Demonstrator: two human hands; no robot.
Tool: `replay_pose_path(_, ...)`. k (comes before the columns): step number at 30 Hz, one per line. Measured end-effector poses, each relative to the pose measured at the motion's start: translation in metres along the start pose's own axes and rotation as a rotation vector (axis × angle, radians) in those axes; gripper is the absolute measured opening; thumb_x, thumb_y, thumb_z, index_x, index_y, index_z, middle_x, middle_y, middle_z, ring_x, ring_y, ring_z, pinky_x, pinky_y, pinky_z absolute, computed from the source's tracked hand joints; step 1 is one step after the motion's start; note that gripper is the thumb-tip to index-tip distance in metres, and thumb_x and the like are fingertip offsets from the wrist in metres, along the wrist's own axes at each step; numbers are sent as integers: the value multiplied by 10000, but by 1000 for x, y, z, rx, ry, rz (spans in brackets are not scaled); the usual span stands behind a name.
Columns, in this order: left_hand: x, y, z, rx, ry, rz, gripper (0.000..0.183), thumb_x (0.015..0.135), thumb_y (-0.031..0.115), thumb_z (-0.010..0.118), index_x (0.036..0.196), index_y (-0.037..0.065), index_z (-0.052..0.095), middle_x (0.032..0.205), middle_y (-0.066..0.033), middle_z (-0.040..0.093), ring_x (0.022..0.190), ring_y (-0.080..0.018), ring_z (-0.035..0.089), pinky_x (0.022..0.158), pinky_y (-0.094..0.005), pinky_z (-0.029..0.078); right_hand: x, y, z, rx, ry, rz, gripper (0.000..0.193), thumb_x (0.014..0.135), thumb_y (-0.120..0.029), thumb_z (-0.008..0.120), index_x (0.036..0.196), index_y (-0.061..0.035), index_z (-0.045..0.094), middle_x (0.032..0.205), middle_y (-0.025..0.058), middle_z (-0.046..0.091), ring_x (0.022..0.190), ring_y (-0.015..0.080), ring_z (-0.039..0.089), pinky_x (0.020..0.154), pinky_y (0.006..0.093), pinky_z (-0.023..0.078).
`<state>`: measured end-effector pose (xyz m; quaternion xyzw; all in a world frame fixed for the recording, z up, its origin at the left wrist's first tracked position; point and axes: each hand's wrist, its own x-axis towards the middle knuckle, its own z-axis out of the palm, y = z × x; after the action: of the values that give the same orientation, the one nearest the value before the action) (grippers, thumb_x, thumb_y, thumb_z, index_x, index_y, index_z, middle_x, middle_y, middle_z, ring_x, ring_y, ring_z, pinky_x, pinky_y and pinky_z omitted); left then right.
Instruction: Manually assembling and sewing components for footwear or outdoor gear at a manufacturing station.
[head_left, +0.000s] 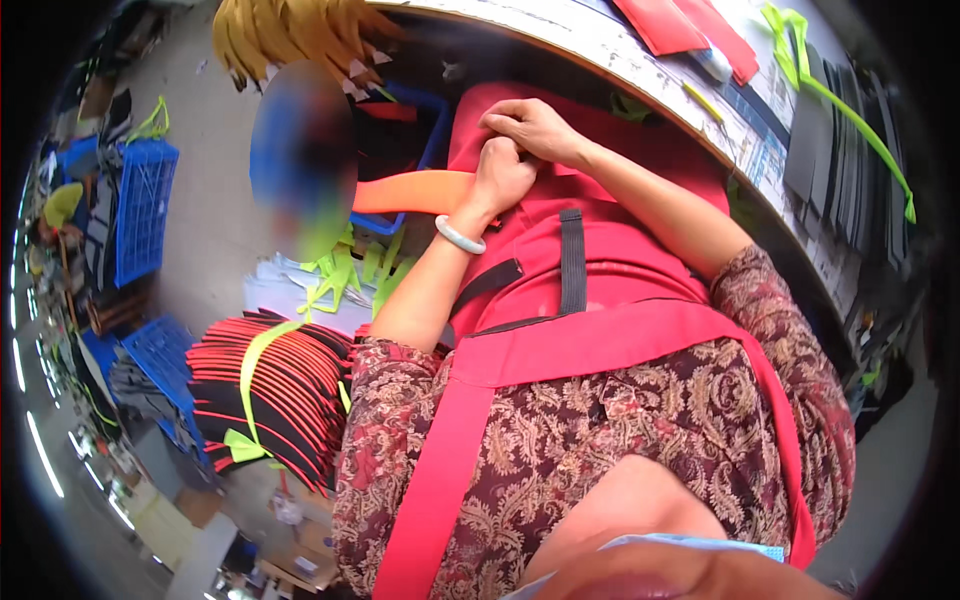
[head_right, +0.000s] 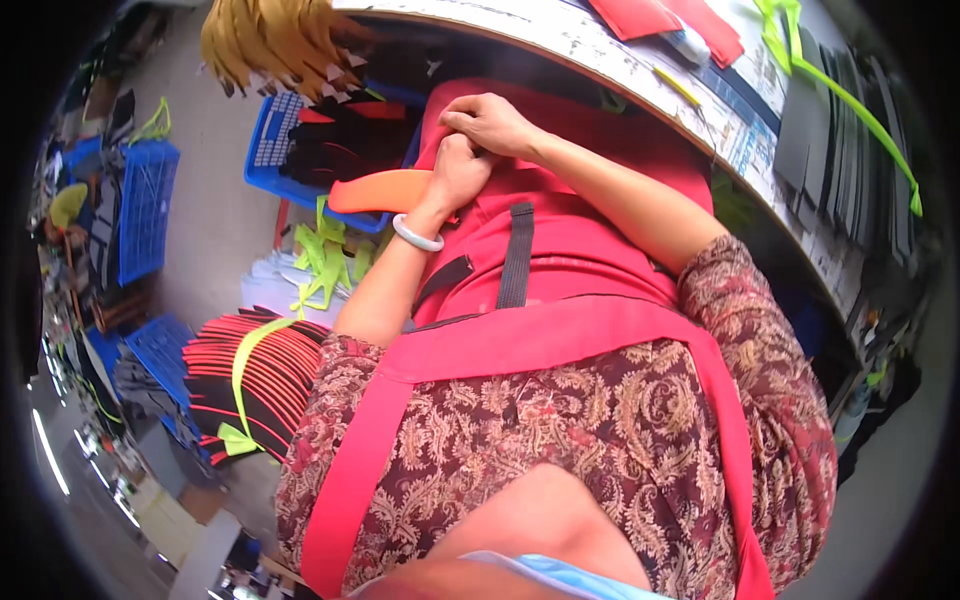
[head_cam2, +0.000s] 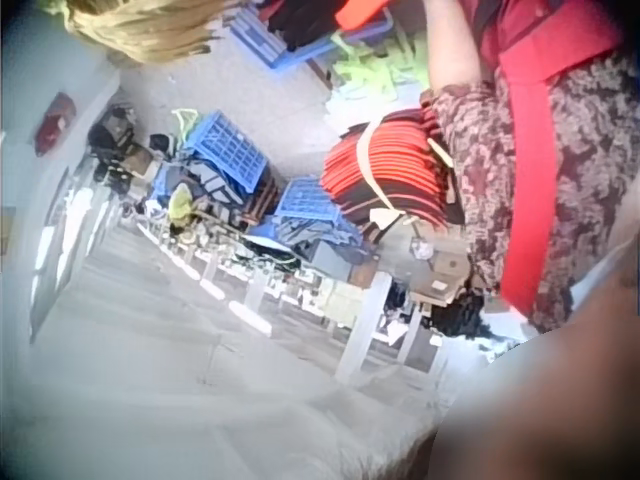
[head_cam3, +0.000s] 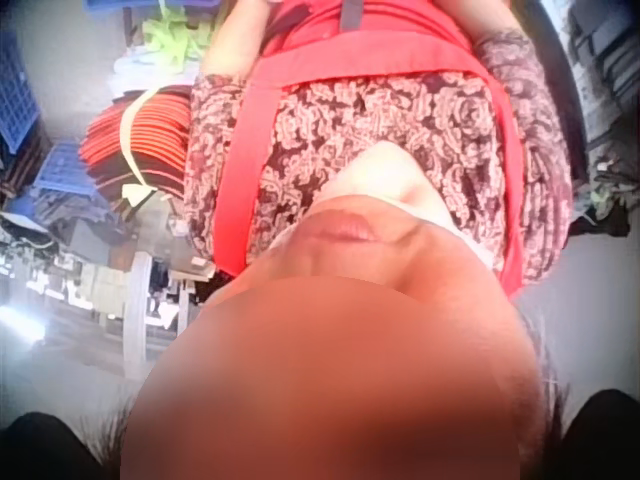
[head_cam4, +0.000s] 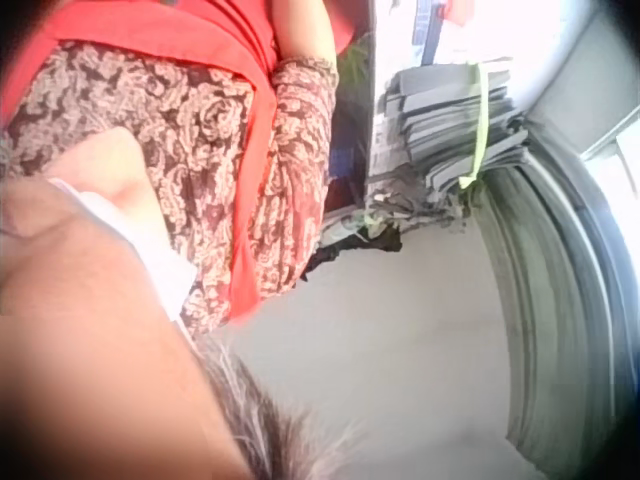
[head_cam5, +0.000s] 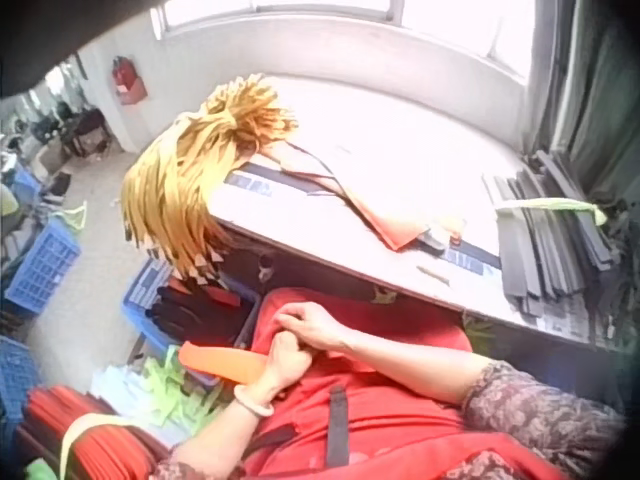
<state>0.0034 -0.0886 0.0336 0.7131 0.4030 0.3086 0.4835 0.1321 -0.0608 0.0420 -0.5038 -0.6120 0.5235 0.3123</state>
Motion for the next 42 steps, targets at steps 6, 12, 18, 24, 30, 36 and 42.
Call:
replay_pose_path(6,-1,-18,-17,-632,300,-208,141,877,45,529,915,-36,638,810,-90,673,698,-147,620,628,-302,497,-13,-43,4,-292,91,-296,181,857,-147,620,995,-33,649,992,127,631,913,269,638,804,332,511)
replay_pose_path(12,4,-67,-37,-1422,266,-526,191,960,135,507,1116,29,537,942,-93,612,821,-213,615,741,-336,539,-51,-56,28,-746,-301,-577,249,737,-113,659,986,-96,650,1108,66,591,1011,279,564,944,372,431)
replay_pose_path(18,4,-62,-49,-1514,187,-551,210,964,190,528,1112,44,557,947,-80,617,823,-222,613,771,-335,526,-29,-36,44,-754,-276,-633,102,782,-109,601,867,-87,653,1074,35,607,968,259,573,897,356,452)
replay_pose_path(24,-24,-1,-115,-506,-38,-124,634,849,326,705,1303,-56,482,1207,-123,600,1063,-167,582,959,-306,441,1,-77,-16,-325,142,-510,137,825,-20,640,959,-22,610,948,119,593,865,248,591,774,299,486)
replay_pose_path(30,1,92,-174,78,459,212,176,819,19,710,985,-16,663,942,-38,685,822,-103,614,755,-233,496,25,-185,-57,328,353,-660,355,981,-226,537,1262,-16,481,1012,66,599,1000,128,544,885,251,434)
replay_pose_path(36,48,153,-144,-584,778,343,227,846,1,675,1060,-4,599,965,-73,648,836,-158,625,790,-252,527,25,-181,-29,-156,587,-684,283,907,-279,616,1025,-24,647,892,180,673,836,265,673,753,331,509)
replay_pose_path(42,37,76,-50,-895,592,72,336,822,-40,687,1136,-28,569,1072,-73,607,929,-154,594,850,-269,503,6,-106,-48,-412,391,-364,245,919,-257,585,923,-16,627,737,198,600,713,331,624,646,385,479)
